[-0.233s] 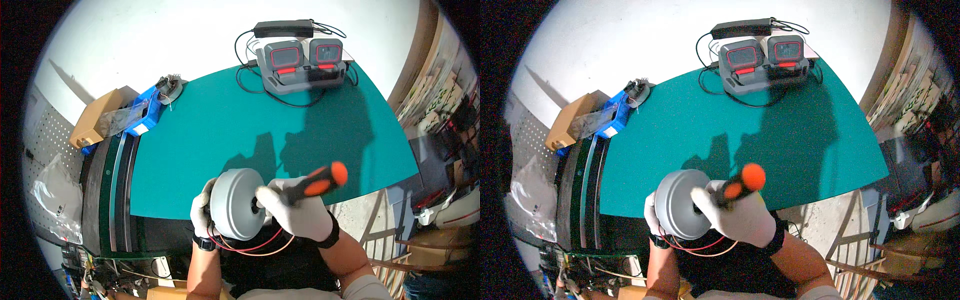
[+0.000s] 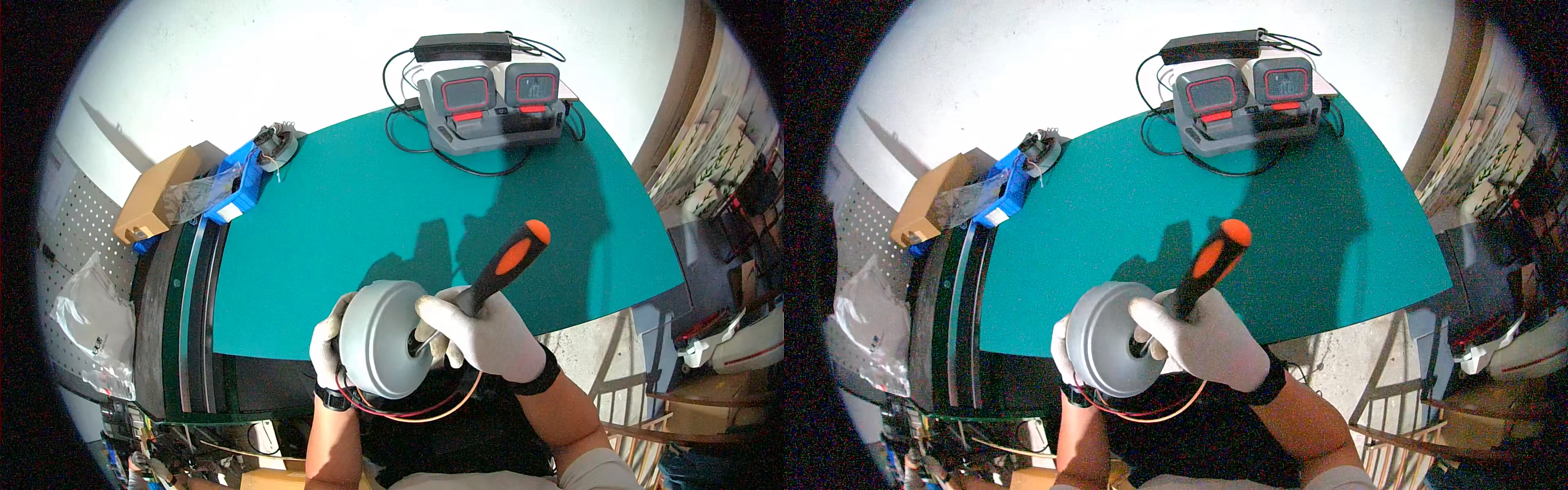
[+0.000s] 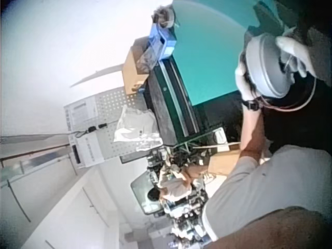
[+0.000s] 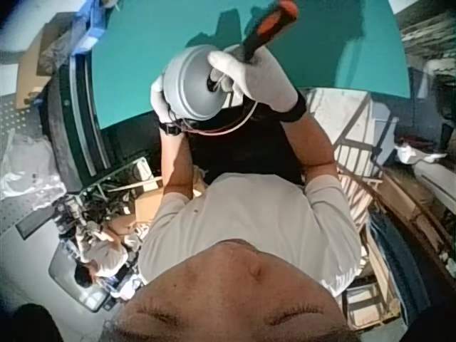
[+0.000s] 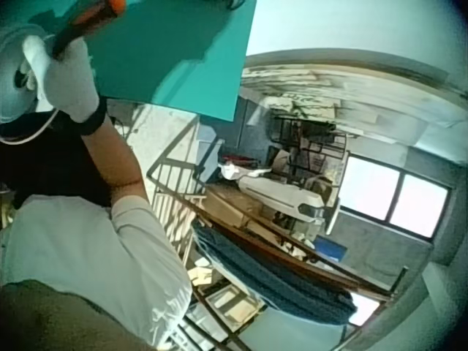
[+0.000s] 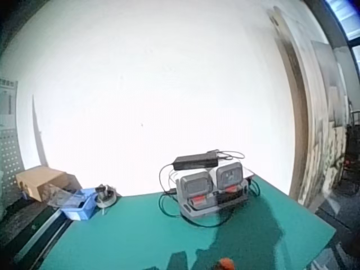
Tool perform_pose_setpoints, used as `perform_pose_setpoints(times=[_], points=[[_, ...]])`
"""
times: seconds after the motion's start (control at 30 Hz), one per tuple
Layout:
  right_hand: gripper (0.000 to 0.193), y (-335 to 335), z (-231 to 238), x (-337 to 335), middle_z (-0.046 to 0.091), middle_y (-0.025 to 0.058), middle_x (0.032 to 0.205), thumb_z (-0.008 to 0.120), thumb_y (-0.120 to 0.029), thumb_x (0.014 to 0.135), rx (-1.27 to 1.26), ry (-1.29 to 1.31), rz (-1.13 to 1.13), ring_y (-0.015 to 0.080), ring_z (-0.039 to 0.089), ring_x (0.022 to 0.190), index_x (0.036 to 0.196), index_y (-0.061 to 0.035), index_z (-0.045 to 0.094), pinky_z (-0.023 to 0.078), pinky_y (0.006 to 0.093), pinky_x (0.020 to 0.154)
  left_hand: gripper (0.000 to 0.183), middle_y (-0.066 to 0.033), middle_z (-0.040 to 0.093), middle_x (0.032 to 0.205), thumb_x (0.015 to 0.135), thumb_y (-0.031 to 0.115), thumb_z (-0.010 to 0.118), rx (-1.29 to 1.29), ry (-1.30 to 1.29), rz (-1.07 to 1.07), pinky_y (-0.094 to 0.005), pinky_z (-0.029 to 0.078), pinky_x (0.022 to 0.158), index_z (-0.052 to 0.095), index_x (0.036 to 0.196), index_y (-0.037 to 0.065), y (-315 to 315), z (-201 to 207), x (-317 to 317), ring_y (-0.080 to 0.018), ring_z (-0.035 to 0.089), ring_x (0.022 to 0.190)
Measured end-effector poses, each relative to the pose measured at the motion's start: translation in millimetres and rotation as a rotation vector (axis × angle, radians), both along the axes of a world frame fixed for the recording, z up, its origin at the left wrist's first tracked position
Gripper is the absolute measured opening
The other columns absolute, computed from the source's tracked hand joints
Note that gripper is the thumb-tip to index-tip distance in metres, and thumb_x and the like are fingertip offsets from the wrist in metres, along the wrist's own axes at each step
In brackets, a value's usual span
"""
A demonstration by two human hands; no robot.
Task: Assembling and wiring an electromechanical fan motor component.
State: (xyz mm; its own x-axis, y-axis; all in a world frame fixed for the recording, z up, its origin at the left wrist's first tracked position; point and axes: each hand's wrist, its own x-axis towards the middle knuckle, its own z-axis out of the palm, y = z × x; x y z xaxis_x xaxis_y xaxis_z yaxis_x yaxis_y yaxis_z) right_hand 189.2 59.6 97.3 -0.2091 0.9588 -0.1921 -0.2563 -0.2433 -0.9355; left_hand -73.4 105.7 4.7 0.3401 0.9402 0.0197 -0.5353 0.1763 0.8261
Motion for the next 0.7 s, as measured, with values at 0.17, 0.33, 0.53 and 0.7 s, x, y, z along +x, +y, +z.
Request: perform_pose_setpoints(times=[0.17,0.33,0.53,0.7], points=[[0.027,-4,-2,1,0.073,0.0146,0.078,0.056,-0.015,0.101,-0.054,0.181,-0.029,0.0164,0.065,0.054,0.091,0.0042,0.073,0.052,0.0282,0.051,0.05,-0.0223,0.066,0.135,0.098,0.022,0.056,0.014,-0.248,-0.085,-0.0438,0.056,0.103,0.056,0.14,-0.005,2,2,2,-0.0314,0.068,0.119],[0.024,-8,-13,-4,0.075,0.015,0.084,0.056,-0.011,0.099,0.04,0.241,-0.132,0.0178,0.07,0.064,0.096,0.0058,0.073,0.056,0.0299,0.059,0.038,-0.0198,0.073,0.122,0.102,0.021,0.053,-0.246,-0.367,0.033,-0.045,0.062,0.092,0.063,0.129,-0.003,-1,5,3,-0.0305,0.074,0.104],[0.019,-22,-24,-11,0.075,0.0153,0.09,0.06,-0.005,0.099,0.331,-0.074,-0.192,0.0172,0.074,0.073,0.102,0.0065,0.074,0.06,0.0291,0.066,0.045,-0.0222,0.073,0.124,0.103,0.026,0.045,-0.279,-0.411,-0.029,-0.0458,0.061,0.094,0.065,0.129,-0.005,1,7,6,-0.0327,0.073,0.108],[0.02,-23,-27,-7,0.076,0.0121,0.092,0.071,-0.021,0.098,0.478,-0.403,-0.232,0.0166,0.074,0.074,0.107,-0.0048,0.078,0.058,0.0324,0.063,0.048,-0.0217,0.07,0.129,0.1,0.028,0.052,-0.266,-0.29,0.034,-0.0484,0.06,0.097,0.061,0.135,-0.003,1,8,8,-0.0334,0.072,0.113]])
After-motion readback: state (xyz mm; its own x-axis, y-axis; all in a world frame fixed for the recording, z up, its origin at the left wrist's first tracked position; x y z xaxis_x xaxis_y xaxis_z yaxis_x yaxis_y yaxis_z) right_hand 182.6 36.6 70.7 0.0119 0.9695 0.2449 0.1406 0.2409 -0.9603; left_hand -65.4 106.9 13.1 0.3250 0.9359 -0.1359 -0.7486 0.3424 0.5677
